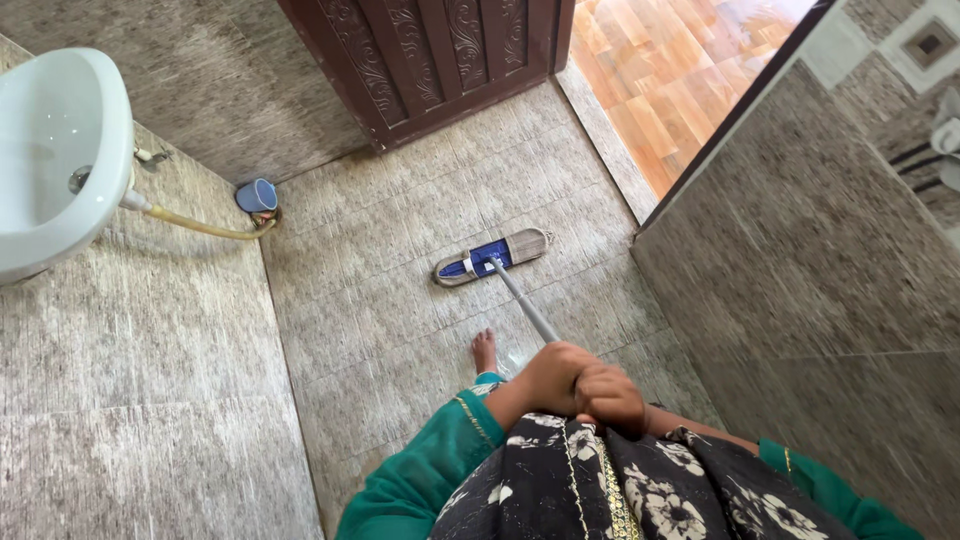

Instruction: The person cleans the tiled floor of a bathroom by hand using a mop.

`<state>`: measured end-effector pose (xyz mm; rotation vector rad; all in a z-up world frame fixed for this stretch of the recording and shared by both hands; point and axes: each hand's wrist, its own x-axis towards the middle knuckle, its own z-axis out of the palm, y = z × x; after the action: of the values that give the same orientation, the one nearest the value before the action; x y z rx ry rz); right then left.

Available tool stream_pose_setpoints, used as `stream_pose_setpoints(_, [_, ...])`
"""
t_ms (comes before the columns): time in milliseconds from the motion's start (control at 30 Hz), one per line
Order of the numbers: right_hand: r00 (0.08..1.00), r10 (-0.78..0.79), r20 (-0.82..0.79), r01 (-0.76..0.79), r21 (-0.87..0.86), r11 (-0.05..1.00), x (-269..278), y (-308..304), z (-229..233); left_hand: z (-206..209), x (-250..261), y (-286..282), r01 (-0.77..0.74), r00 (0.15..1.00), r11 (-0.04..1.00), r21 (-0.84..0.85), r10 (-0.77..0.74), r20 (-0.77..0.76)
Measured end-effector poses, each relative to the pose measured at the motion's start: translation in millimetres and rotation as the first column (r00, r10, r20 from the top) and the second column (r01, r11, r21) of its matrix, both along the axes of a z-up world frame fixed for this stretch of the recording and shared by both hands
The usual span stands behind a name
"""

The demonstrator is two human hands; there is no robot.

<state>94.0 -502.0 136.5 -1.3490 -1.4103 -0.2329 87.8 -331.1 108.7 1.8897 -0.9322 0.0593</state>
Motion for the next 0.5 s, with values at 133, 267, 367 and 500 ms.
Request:
stream_pose_setpoints(133, [0.985, 0.149, 0.087, -0.154, 0.06, 0.986, 31.4, 25.9, 6.3, -25.9, 22.5, 11.6, -0.038, 0.998, 0.98, -0.198, 0.046, 0.038])
stream_pose_setpoints(267, [0.993, 0.096, 0.064, -0.103, 0.11, 0.989, 59.4, 71.6, 8.6, -41.1, 61.6, 49.3, -0.012, 0.998, 0.967, -0.254, 0.029, 0.063])
stream_pose_setpoints(367, [0.996, 0.076, 0.055, -0.08, 0.067, 0.995, 96.8, 105.2, 6.0, -56.6, 104.6, 83.6, 0.019, 0.996, 0.977, -0.214, -0.001, 0.084])
stream_pose_setpoints(500, [1.0, -0.03, 0.009, 0.03, 0.001, 1.0, 140.3, 149.6, -18.7, -100.8, 166.2, 127.6, 0.001, 0.99, 0.988, -0.154, 0.021, 0.142])
